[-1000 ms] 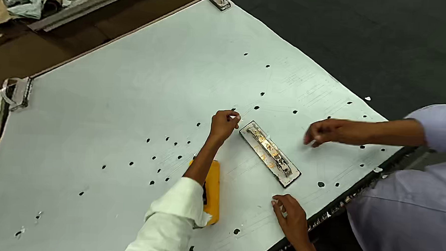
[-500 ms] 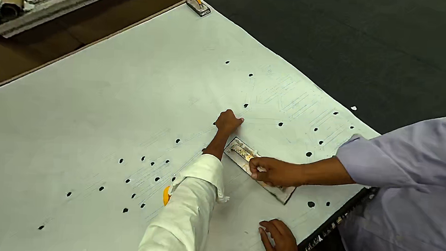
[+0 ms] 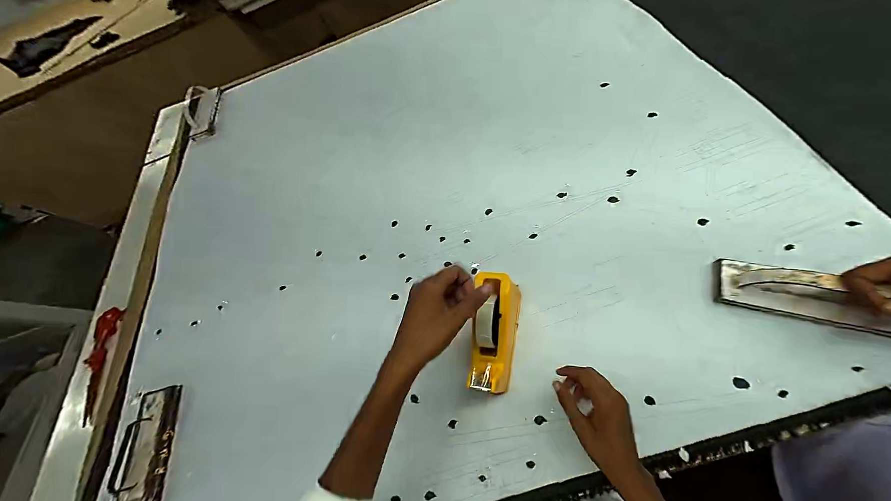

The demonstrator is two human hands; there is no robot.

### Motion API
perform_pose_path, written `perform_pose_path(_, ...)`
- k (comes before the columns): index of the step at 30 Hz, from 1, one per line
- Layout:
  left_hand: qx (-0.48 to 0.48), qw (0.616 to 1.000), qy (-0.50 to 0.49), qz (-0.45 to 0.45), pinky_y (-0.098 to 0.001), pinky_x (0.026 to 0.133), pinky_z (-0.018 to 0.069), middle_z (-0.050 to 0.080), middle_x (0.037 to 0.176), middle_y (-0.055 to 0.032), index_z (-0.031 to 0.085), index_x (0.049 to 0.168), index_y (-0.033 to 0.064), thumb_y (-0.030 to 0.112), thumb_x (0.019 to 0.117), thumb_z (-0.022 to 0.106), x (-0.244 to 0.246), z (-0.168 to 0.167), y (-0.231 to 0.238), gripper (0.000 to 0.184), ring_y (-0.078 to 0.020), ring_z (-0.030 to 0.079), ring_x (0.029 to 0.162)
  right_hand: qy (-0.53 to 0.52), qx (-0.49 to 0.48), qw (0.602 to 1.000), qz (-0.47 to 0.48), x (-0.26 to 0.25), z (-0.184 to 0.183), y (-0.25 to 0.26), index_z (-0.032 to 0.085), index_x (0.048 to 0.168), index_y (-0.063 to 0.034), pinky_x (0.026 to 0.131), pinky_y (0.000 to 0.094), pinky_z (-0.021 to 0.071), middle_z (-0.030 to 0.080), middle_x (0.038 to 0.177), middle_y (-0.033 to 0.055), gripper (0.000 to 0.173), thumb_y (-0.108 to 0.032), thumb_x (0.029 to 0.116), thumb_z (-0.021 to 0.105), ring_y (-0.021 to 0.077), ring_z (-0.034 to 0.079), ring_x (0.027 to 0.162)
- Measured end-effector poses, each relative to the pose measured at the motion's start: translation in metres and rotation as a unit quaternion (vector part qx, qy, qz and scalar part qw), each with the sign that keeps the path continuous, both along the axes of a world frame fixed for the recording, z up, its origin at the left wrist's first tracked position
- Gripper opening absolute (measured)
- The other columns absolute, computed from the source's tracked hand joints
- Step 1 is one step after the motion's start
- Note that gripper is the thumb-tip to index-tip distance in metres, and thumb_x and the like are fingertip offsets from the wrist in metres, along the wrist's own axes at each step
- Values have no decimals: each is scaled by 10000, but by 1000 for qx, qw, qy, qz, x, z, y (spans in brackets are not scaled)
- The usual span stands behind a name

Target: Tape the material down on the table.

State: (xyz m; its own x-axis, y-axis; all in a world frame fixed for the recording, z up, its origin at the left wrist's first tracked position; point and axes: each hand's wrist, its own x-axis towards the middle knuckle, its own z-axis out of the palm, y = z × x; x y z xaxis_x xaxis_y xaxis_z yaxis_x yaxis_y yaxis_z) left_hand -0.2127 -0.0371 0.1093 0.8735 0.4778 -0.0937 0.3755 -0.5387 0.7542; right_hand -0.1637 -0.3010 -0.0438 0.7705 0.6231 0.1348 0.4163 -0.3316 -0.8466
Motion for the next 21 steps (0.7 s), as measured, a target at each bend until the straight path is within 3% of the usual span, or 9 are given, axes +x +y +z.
perform_pose_path(3, -103, 982, 32, 154, -435, 669, 555, 664, 919, -135, 649, 1095, -2, 305, 989, 677, -76, -64, -19, 326, -244, 645, 763, 27, -7, 995, 100, -20, 10, 33, 699, 1241, -85, 768, 408, 594, 724, 1071, 85, 376, -351, 978, 661, 219, 696, 888)
perform_pose_path(5, -176, 967, 42, 179, -451, 774, 572, 660, 1117, -139, 655, 1195, 17, 327, 977, 679, -93, -89, -36, 379, -259, 659, 935, 8, -32, 991, 127, -30, 13, 49, 680, 1300, -105, 831, 448, 588, 697, 1184, 110, 452, -403, 959, 684, 254, 691, 973)
perform_pose_path(6, -200, 964, 41, 174, -452, 833, 569, 641, 1200, -138, 669, 1205, 31, 327, 973, 681, -94, -96, -44, 376, -261, 650, 1019, -8, -37, 992, 124, -33, 12, 54, 696, 1279, -112, 825, 458, 588, 688, 1185, 118, 427, -383, 948, 699, 267, 691, 973)
perform_pose_path(8, -217, 961, 20, 169, -449, 913, 543, 604, 1268, -130, 721, 1108, 51, 289, 966, 700, -89, -103, -56, 278, -255, 610, 1123, -42, -41, 993, 103, -35, 9, 60, 737, 1189, -119, 799, 481, 592, 694, 1139, 117, 324, -310, 928, 732, 286, 695, 959)
perform_pose_path(10, -211, 957, -16, 196, -437, 892, 535, 595, 1248, -125, 723, 977, 50, 230, 965, 716, -83, -100, -64, 181, -245, 593, 1126, -79, -48, 992, 87, -32, 8, 61, 758, 1144, -139, 757, 486, 585, 709, 1106, 90, 283, -287, 903, 760, 281, 696, 941)
perform_pose_path(12, -204, 951, -51, 224, -384, 785, 543, 603, 1187, -98, 726, 931, 62, 204, 962, 719, -84, -90, -73, 145, -214, 609, 1017, -97, -59, 991, 75, -32, 11, 59, 766, 1132, -151, 724, 491, 567, 717, 1096, 71, 276, -285, 891, 771, 279, 691, 921)
perform_pose_path(17, -185, 958, -39, 218, -352, 761, 546, 711, 881, -33, 748, 985, 58, 157, 1005, 620, -107, -89, -93, 163, -150, 668, 829, -90, -62, 993, 48, -37, 9, 59, 768, 1135, -172, 732, 481, 562, 735, 1052, 42, 281, -302, 887, 777, 252, 697, 912)
perform_pose_path(21, -230, 939, -46, 252, -243, 679, 529, 676, 785, -24, 707, 997, -11, 93, 1023, 566, -109, -101, -106, 177, -88, 632, 704, -58, -78, 994, 52, -39, 12, 58, 768, 1151, -178, 770, 497, 568, 744, 1057, 54, 301, -350, 904, 762, 264, 706, 945)
